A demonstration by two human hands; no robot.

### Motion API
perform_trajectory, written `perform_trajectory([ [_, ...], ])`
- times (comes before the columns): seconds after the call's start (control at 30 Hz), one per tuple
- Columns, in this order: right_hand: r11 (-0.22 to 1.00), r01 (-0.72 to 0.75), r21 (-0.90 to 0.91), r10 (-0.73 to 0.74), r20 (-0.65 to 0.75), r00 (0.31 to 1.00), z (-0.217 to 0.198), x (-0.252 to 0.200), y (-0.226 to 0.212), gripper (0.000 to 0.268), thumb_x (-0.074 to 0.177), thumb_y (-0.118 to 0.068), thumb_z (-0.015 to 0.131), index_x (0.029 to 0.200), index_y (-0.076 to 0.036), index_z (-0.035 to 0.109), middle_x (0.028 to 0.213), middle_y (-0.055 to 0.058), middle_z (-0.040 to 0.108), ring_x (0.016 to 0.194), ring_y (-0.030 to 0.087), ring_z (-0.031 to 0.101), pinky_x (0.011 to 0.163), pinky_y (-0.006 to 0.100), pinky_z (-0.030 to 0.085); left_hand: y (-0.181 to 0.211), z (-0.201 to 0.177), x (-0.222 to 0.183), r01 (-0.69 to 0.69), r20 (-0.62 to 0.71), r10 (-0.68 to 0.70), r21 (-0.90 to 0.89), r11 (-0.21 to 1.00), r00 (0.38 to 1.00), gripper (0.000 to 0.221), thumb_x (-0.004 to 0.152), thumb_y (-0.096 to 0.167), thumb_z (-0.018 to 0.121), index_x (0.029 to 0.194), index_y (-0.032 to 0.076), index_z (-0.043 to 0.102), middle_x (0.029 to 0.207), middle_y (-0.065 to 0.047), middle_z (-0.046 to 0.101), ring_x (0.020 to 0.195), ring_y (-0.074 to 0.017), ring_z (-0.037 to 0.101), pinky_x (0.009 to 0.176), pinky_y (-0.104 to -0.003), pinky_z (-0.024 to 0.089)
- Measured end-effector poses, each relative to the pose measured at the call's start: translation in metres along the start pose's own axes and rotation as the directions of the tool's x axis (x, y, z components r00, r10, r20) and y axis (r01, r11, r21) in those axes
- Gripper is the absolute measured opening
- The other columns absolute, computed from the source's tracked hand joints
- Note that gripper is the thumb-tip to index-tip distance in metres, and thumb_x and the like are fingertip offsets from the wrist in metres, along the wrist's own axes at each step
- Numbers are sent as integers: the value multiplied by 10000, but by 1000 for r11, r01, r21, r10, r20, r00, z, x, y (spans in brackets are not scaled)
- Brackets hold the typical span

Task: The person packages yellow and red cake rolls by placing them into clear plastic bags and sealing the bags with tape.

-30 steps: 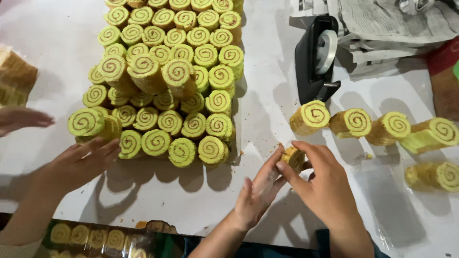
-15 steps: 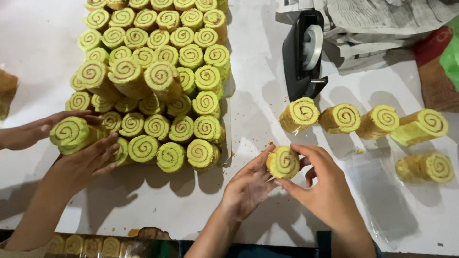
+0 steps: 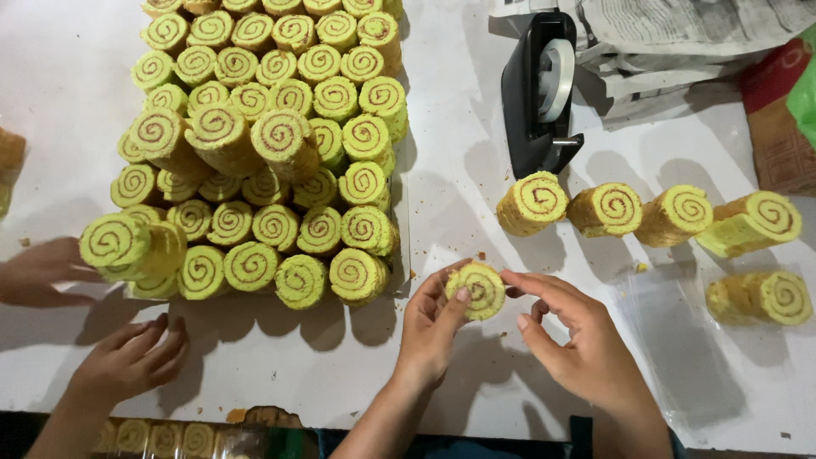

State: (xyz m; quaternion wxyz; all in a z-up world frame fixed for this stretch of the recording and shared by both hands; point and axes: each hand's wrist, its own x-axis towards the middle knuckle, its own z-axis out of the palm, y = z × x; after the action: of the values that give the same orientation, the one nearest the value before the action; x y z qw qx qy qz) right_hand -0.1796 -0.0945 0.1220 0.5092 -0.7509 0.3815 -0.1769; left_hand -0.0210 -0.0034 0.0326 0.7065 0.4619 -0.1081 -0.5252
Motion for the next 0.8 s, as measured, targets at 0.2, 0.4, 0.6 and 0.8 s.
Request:
perform_trajectory([
  [0.2,978,152,-142,-184,-254,949,21,8,9,331,855,-131,833,1181,-84,800,1093,28,768,661,105,558,695,242,549,6,4,-4,-4,45,-2,133,991,999,456,917,123,758,1354,22,675,1248,-158,768,1120,-241,737,977,-344,638],
  [0.4,965,196,-177,-226,-168,960,12,10,14,337,900,-250,765,1214,-130,773,1144,34,767,769,95,612,601,218,489,3,-2,-3,-9,50,5,97,995,999,387,935,12,721,1320,7,685,1226,-159,767,1108,-225,733,972,-336,635],
  [0.6,915,-400,50,403,-85,911,-12,28,7,458,930,-316,681,1342,-119,719,1120,38,768,990,157,743,848,302,639,15,-5,-3,-17,75,3,182,983,997,415,915,50,760,1323,7,701,1238,-117,771,1096,-170,727,959,-296,626],
  [0.8,992,-118,32,121,-96,988,-7,24,42,230,979,-179,740,784,-64,698,677,-9,599,632,99,486,644,241,402,40,12,-4,128,-38,-123,350,928,992,668,902,98,760,1535,99,545,1004,-133,832,886,-160,765,764,-266,618],
])
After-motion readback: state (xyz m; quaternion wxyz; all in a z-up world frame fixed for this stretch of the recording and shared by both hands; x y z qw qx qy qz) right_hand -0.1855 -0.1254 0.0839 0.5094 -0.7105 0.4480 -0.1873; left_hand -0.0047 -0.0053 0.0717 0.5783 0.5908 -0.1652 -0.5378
